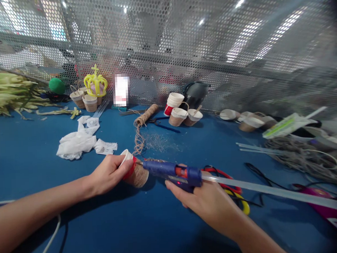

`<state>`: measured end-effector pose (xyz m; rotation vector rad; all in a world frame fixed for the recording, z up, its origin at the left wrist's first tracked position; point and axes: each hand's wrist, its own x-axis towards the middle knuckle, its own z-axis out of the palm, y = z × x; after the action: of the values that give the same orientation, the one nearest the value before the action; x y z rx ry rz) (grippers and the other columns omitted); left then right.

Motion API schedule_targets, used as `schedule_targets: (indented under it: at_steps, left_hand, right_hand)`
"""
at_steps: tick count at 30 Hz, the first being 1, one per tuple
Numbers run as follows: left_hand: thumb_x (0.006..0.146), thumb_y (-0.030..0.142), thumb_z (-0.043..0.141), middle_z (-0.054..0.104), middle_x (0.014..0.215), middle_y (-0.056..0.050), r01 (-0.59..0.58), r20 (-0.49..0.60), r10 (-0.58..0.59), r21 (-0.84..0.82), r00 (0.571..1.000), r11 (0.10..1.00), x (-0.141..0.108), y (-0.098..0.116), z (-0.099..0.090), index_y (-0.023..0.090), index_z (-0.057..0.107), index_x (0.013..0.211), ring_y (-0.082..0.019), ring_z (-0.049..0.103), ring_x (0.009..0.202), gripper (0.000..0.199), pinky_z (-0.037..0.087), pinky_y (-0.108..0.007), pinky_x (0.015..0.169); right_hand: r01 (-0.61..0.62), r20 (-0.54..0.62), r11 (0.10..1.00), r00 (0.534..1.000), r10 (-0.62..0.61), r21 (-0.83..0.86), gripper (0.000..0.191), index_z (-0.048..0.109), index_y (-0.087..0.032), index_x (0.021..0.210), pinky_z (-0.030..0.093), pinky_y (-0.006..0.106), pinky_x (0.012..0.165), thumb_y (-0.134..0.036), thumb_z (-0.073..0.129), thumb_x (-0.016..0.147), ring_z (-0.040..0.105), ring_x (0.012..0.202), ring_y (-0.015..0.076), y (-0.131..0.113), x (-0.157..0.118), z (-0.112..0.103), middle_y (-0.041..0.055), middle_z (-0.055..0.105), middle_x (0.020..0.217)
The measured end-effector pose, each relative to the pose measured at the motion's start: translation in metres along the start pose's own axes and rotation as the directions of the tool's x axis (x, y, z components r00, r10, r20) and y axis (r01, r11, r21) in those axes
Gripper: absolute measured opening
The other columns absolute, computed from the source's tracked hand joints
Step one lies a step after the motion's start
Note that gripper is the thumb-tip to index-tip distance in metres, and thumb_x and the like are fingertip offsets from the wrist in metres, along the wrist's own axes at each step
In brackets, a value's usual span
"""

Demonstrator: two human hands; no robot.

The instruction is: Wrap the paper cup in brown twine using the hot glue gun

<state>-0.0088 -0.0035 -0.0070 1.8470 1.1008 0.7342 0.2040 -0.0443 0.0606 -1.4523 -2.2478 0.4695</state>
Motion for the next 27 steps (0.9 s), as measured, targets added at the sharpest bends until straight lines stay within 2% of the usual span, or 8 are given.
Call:
schedule_targets:
  at_steps: [11,16,22,27]
  left_hand:
    - [0.084,0.042,0.028,0.034,0.053,0.003,-0.013,0.003,0.013,0.001,1.0,1.0,-0.0024,-0.0004,-0.0006,0.011,0.049,0.06,-0.008,0.029,0.05,0.044,0.031,-0.019,0.045]
    - [0.084,0.042,0.029,0.035,0.053,0.003,-0.022,-0.002,0.022,-0.003,1.0,1.0,-0.0018,0.0003,-0.0008,0.012,0.049,0.059,-0.008,0.029,0.05,0.044,0.031,-0.018,0.045]
    - [0.084,0.04,0.029,0.036,0.053,0.003,-0.014,0.012,0.014,0.0,1.0,1.0,-0.0022,0.0,-0.0005,0.012,0.048,0.06,-0.008,0.029,0.05,0.043,0.031,-0.019,0.045]
    - [0.084,0.041,0.029,0.036,0.054,0.003,-0.02,0.011,0.02,-0.002,1.0,1.0,-0.0024,-0.0013,-0.0009,0.011,0.049,0.06,-0.008,0.029,0.05,0.044,0.031,-0.019,0.046]
  right_hand:
    - [0.013,-0.023,1.0,1.0,-0.013,0.027,0.014,0.058,-0.022,0.067,0.045,0.023,0.052,-0.027,0.048,0.075,0.058,0.062,0.0154,0.0051,-0.0028,0.0057,0.0003,0.061,0.062]
    - [-0.036,-0.035,0.999,0.999,0.037,0.022,0.011,0.058,-0.02,0.07,0.045,0.024,0.05,-0.029,0.052,0.072,0.058,0.059,0.0158,0.0042,-0.0061,0.0076,-0.0003,0.059,0.058]
    - [-0.003,0.006,0.999,1.0,0.002,0.039,0.016,0.058,-0.022,0.064,0.045,0.024,0.048,-0.028,0.048,0.075,0.058,0.057,0.0154,0.0038,-0.0034,0.0031,-0.0006,0.058,0.055]
    - [-0.055,0.019,0.997,0.998,0.055,0.051,0.012,0.057,-0.022,0.066,0.041,0.022,0.041,-0.03,0.052,0.073,0.054,0.045,0.0127,0.0062,-0.0088,0.0073,-0.004,0.055,0.047]
